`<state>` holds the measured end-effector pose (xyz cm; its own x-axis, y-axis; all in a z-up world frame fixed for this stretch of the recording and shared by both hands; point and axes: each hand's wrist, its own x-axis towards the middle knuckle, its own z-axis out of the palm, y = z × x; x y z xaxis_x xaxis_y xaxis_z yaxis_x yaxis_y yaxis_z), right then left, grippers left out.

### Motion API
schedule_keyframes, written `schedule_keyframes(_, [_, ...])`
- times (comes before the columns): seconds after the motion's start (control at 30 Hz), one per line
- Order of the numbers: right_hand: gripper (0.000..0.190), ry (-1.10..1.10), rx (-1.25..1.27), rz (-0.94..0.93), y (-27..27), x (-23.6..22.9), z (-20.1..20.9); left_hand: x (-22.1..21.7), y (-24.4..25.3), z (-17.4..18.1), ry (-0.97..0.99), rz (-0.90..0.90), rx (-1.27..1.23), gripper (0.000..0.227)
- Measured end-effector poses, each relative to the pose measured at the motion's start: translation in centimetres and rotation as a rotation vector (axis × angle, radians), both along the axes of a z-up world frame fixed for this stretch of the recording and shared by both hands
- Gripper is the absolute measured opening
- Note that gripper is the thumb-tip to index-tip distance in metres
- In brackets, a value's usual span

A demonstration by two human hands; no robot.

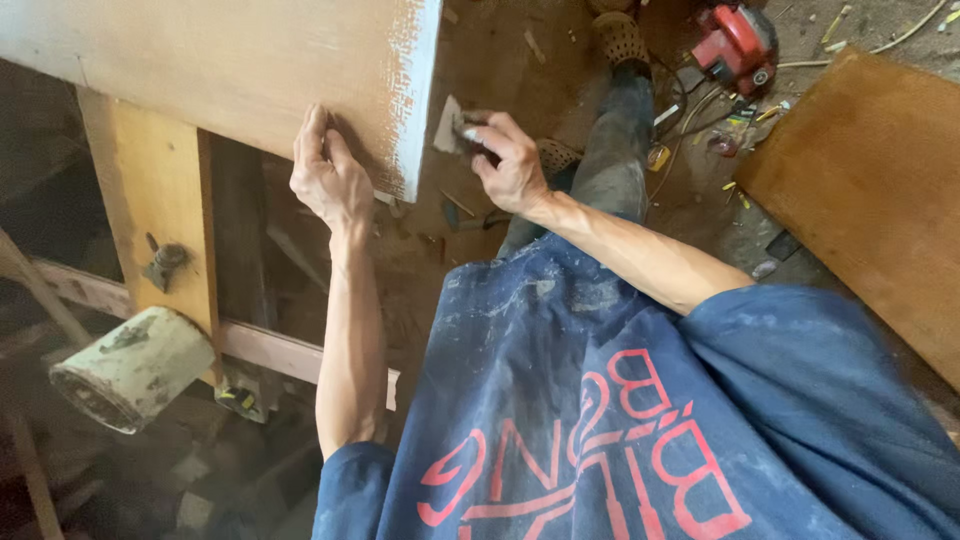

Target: The person uses a putty knife to apply white filler to a rectangular wooden board, spreading it across the surface and into holes. The person repeatedly scoops filler from a small board and smooths it onto the wood.

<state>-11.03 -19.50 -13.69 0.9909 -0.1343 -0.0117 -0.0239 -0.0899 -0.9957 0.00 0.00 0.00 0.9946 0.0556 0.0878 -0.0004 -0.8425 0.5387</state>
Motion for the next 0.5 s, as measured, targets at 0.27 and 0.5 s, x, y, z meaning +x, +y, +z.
schedule_keyframes(0.27, [0.036,-0.038,-0.051,-0.008,0.1,1.2,5.0,0.1,-0.4,0.1,-0.025,0.007,0.013,0.030])
schedule_keyframes(0.5, [0.037,-0.170,-0.107,-0.213,-3.2,4.9,3.6,0.0,-0.9,0.6,-0.037,0.031,0.021,0.028])
